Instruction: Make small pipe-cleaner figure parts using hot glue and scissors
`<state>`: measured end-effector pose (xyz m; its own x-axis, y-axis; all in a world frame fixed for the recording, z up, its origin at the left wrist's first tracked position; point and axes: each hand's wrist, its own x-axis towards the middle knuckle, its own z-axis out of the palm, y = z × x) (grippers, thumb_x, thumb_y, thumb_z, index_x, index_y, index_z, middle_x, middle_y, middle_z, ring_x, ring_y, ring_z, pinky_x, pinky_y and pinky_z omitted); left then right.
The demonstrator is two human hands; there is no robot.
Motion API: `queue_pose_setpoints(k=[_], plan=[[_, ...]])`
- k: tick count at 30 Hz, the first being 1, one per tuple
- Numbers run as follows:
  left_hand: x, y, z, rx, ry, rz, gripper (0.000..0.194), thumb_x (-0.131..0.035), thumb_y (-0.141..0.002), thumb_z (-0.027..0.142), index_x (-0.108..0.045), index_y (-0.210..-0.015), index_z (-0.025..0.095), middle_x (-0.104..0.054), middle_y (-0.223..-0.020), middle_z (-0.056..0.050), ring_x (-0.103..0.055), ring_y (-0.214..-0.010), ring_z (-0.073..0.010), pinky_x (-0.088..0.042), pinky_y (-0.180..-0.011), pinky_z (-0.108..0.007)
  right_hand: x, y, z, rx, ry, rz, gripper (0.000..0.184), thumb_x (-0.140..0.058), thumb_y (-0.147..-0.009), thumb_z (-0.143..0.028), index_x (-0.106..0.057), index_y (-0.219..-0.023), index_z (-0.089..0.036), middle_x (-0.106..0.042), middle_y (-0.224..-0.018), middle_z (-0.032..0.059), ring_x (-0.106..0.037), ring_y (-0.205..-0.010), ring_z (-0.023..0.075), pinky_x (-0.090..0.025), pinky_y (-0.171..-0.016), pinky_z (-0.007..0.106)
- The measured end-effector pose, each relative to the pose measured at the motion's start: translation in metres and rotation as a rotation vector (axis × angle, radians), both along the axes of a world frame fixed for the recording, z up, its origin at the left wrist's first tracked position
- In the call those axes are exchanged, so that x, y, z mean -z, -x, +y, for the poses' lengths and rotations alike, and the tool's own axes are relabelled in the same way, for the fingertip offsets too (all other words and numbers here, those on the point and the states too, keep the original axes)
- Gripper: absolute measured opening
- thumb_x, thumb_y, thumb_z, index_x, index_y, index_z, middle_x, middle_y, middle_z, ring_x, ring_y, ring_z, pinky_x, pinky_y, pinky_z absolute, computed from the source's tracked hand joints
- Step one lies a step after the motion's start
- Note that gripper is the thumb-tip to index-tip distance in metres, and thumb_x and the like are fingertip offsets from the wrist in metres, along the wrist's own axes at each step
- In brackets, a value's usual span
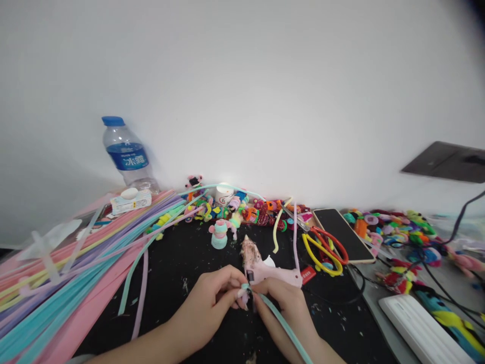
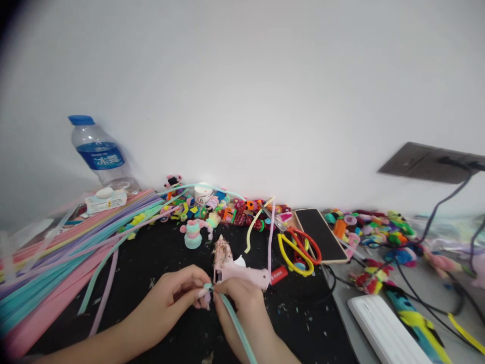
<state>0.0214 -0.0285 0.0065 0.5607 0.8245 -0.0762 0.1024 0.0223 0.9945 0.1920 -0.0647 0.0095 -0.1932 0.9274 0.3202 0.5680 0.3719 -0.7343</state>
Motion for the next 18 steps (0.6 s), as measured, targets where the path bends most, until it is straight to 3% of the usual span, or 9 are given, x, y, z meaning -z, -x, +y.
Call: queue_pose_setpoints(k=[10,15,18], plan=[[-0.002,-0.003,-0.006,-0.051,-0.129,0.049,0.014,-0.047,-0.085,0.018,-0.061,-0.083,0.018,-0.065,-0.078,-0.001,-0.062,-0.074,-0.0151,-0.048,-0.069,-0.022,0.017,0.007,-0.007,0.034,-0.281,-0.202,0.020,-0.046,-0.080,-0.006,-0.055,-0.066,-0.017,-0.052,-0.052,-0.0009,-0.048,-0.043,0.0099,-0.036,-0.044,0.020],[0.000,0.001,0.004,-0.138,-0.093,0.016,0.011,-0.051,-0.084,0.022,-0.061,-0.087,0.019,-0.065,-0.077,-0.001,-0.061,-0.073,-0.0158,-0.048,-0.070,-0.024,0.006,0.000,-0.004,-0.037,-0.159,-0.171,0.024,-0.046,-0.079,-0.006,-0.058,-0.097,-0.018,-0.062,-0.072,0.0029,-0.058,-0.063,0.0146,-0.046,-0.059,0.023],[0.002,0.004,0.014,-0.216,0.040,-0.095,0.012,-0.053,-0.083,0.026,-0.058,-0.092,0.018,-0.065,-0.084,-0.002,-0.061,-0.079,-0.0173,-0.049,-0.074,-0.027,0.000,-0.007,0.000,0.059,-0.189,-0.190,0.033,-0.045,-0.078,-0.005,-0.053,-0.107,-0.019,-0.061,-0.092,0.0072,-0.058,-0.085,0.0196,-0.047,-0.075,0.031]])
